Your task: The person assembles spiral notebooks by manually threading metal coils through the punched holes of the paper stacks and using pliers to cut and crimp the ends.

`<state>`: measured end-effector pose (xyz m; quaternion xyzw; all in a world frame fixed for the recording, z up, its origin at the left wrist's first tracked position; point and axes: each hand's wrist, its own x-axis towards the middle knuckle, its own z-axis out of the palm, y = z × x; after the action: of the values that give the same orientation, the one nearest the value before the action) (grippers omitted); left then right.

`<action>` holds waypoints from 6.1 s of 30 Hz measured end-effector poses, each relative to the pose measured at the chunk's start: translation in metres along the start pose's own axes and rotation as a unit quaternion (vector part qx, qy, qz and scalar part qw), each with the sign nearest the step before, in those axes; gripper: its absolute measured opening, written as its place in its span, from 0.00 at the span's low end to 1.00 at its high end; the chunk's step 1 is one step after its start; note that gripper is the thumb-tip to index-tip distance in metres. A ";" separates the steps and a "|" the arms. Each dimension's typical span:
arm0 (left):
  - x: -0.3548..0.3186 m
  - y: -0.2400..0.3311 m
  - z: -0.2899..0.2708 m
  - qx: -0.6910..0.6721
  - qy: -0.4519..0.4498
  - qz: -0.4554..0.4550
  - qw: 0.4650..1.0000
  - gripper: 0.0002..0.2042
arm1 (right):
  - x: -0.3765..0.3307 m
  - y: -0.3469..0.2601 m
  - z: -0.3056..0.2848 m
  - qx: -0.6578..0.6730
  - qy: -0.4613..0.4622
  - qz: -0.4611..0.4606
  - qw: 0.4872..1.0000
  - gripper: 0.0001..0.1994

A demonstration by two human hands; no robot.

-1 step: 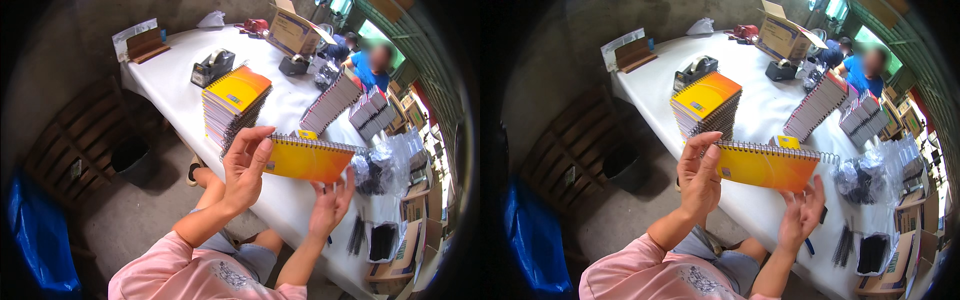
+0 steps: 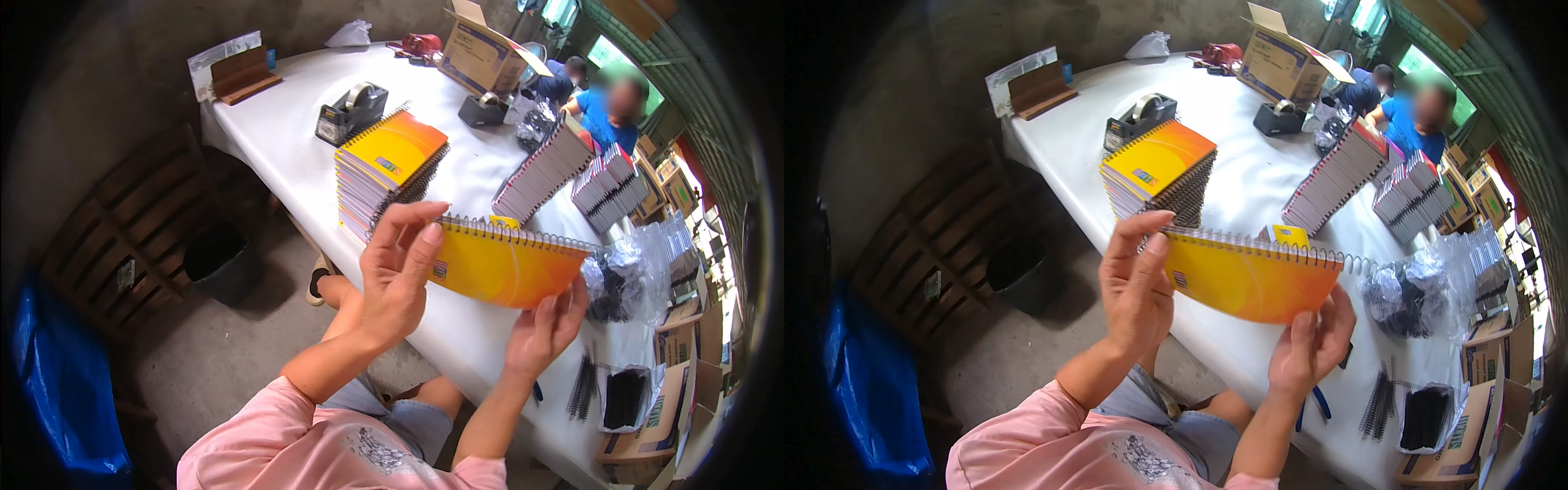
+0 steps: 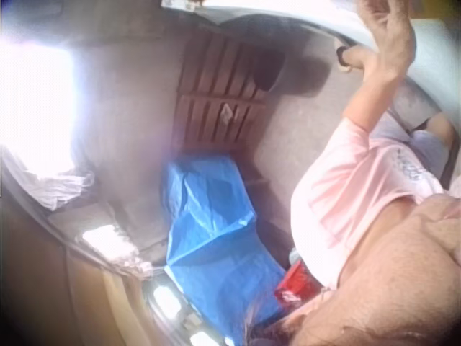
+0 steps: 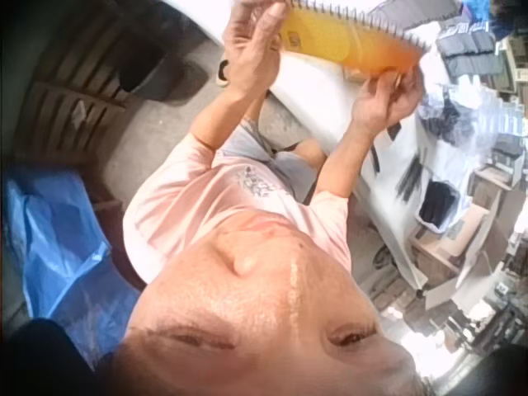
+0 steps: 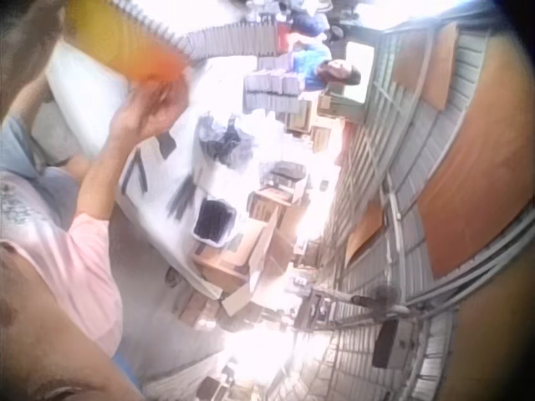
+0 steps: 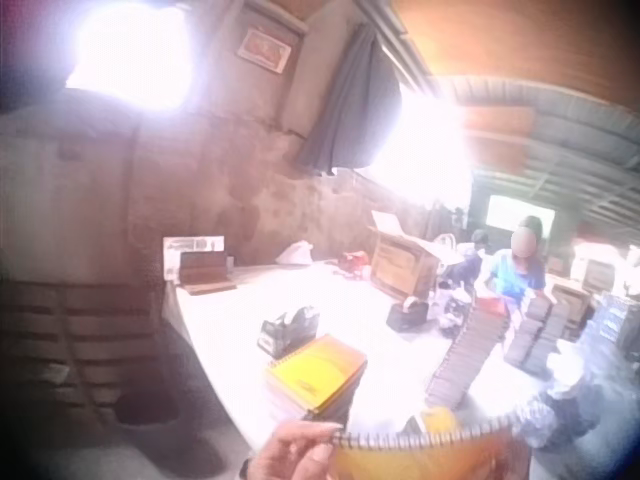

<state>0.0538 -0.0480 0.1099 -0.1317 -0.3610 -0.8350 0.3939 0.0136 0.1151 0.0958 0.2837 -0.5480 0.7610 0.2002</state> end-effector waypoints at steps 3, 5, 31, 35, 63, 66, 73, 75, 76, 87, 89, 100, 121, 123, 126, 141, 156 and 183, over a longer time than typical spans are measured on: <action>0.029 0.038 -0.014 0.149 -0.046 0.102 0.983 0.12 | 0.057 0.002 0.050 0.024 0.014 0.009 1.000 0.26; 0.059 0.048 -0.026 0.331 -0.056 0.178 0.925 0.17 | 0.096 0.020 0.069 0.174 0.029 0.048 0.983 0.25; 0.111 -0.035 -0.097 0.384 0.068 0.132 0.911 0.25 | 0.133 0.146 0.136 0.019 -0.045 0.140 0.989 0.27; 0.117 -0.043 -0.094 0.381 0.098 0.205 0.896 0.26 | 0.132 0.148 0.146 0.013 -0.031 0.143 0.989 0.27; -0.008 -0.069 0.004 0.333 -0.266 0.104 0.899 0.14 | 0.062 0.126 -0.164 -0.525 -0.026 0.279 0.804 0.18; -0.012 -0.102 0.003 0.402 -0.294 0.055 0.865 0.17 | 0.064 0.130 -0.165 -0.531 -0.004 0.268 0.804 0.18; -0.051 -0.105 0.016 0.567 -0.336 0.185 0.729 0.24 | 0.004 0.025 -0.108 -0.414 -0.012 0.156 0.897 0.05; -0.072 -0.120 0.006 0.579 -0.357 0.184 0.710 0.25 | -0.041 0.040 -0.101 -0.343 0.008 0.216 0.914 0.08; -0.081 -0.129 -0.003 0.612 -0.370 0.142 0.684 0.25 | -0.055 0.042 -0.097 -0.384 -0.007 0.213 0.899 0.10; -0.085 -0.166 -0.003 0.624 -0.338 0.155 0.687 0.28 | -0.041 0.005 -0.326 -0.804 0.110 0.193 0.552 0.20; -0.078 -0.168 -0.009 0.622 -0.358 0.143 0.682 0.29 | -0.034 0.005 -0.340 -0.828 0.073 0.241 0.500 0.18; -0.080 -0.160 -0.013 0.613 -0.313 0.157 0.708 0.28 | -0.012 -0.025 -0.237 -0.722 -0.070 0.137 0.675 0.26; -0.077 -0.162 -0.021 0.627 -0.332 0.155 0.688 0.32 | -0.046 0.015 -0.141 -0.226 -0.153 0.357 0.893 0.12; -0.076 -0.160 -0.023 0.629 -0.341 0.150 0.682 0.32 | -0.039 0.006 -0.124 -0.308 -0.154 0.358 0.868 0.13; -0.075 -0.161 -0.027 0.610 -0.333 0.156 0.702 0.32 | -0.034 -0.003 -0.110 -0.355 -0.124 0.351 0.858 0.15; -0.061 -0.149 -0.027 0.506 -0.405 0.094 0.756 0.30 | -0.029 0.052 -0.210 -0.655 -0.134 0.042 0.742 0.14; -0.064 -0.140 -0.033 0.476 -0.408 0.074 0.775 0.27 | -0.050 0.030 -0.144 0.050 -0.089 0.191 0.976 0.10; -0.062 -0.161 -0.046 0.349 -0.359 -0.074 0.862 0.35 | -0.028 0.032 -0.114 -0.151 -0.102 0.153 0.971 0.10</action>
<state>-0.0236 0.0233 -0.0344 -0.2493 -0.7538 -0.5762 0.1939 -0.0095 0.2132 0.0272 0.2389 -0.7109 0.6584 0.0646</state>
